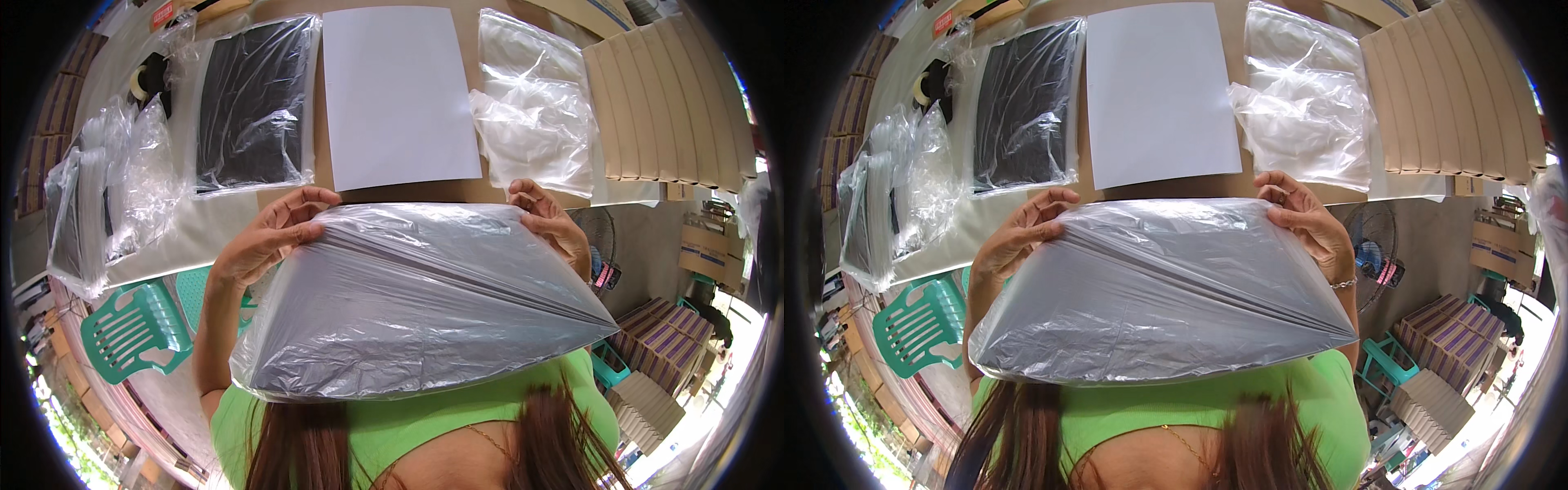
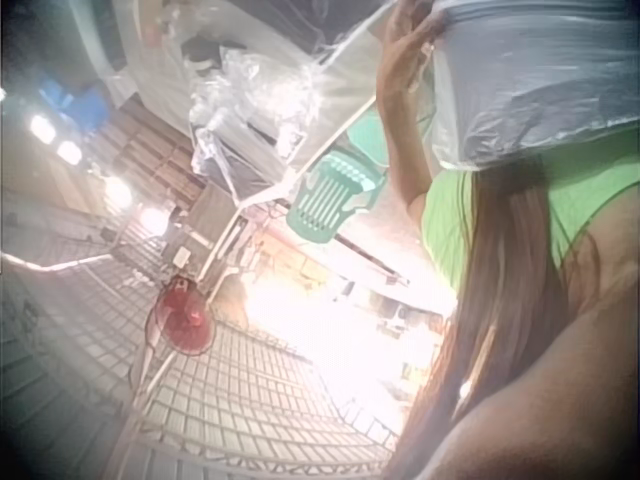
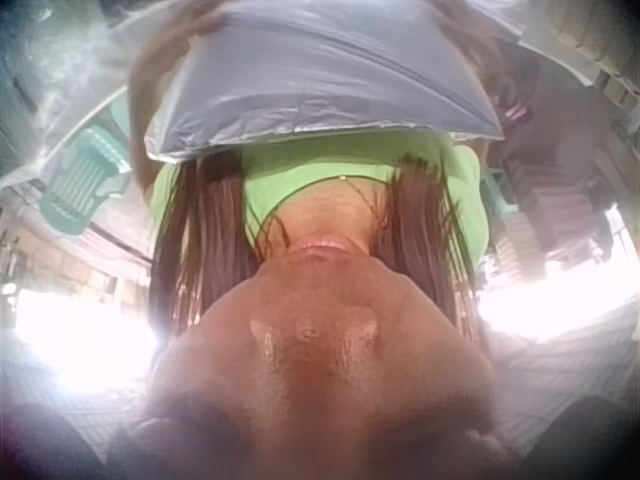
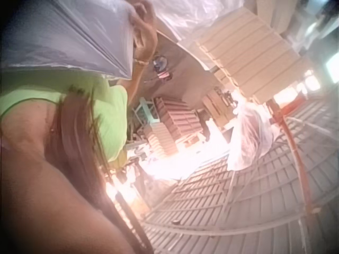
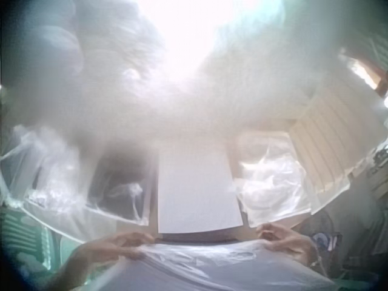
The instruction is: The person picks up a plastic bag, opens it by hand, and slides a large flat black panel into it before setting it down.
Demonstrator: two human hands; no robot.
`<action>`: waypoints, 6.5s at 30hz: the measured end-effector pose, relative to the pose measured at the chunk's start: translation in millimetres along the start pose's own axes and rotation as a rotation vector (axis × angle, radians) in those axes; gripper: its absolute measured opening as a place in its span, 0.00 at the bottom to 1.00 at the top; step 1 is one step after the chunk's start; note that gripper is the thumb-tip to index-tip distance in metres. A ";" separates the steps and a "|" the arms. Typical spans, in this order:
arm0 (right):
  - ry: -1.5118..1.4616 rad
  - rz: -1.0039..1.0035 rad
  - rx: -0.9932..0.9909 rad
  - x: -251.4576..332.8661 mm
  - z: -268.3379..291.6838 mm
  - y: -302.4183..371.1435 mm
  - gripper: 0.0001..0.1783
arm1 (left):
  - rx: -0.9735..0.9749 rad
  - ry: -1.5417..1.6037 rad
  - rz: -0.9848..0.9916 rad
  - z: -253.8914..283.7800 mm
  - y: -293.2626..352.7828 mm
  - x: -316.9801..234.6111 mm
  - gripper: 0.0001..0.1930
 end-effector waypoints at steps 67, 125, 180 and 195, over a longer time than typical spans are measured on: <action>1.459 0.827 -0.210 -11.1 -17.4 -46.8 0.10 | -0.339 -0.672 -0.682 106.6 -45.7 41.0 0.21; 0.910 0.982 -0.967 137.0 19.6 5.8 0.16 | 0.139 -1.006 -0.650 -99.2 -117.7 -62.7 0.32; -0.426 0.646 -0.375 53.4 55.1 -52.8 0.15 | 0.209 0.097 -0.463 -60.8 -139.1 -32.7 0.14; 1.215 0.281 -0.973 40.8 143.8 -20.9 0.20 | 0.089 -0.023 -0.511 -46.6 -139.5 -33.1 0.11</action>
Point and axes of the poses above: each hand's wrist, its own y-axis away from the middle knuckle, its own z-axis out of the back of the hand, x = y × z, the point moved 10 cm from there along -y, towards the middle knuckle, and after that the axes turned 14 degrees about y, right-handed, at the moved point
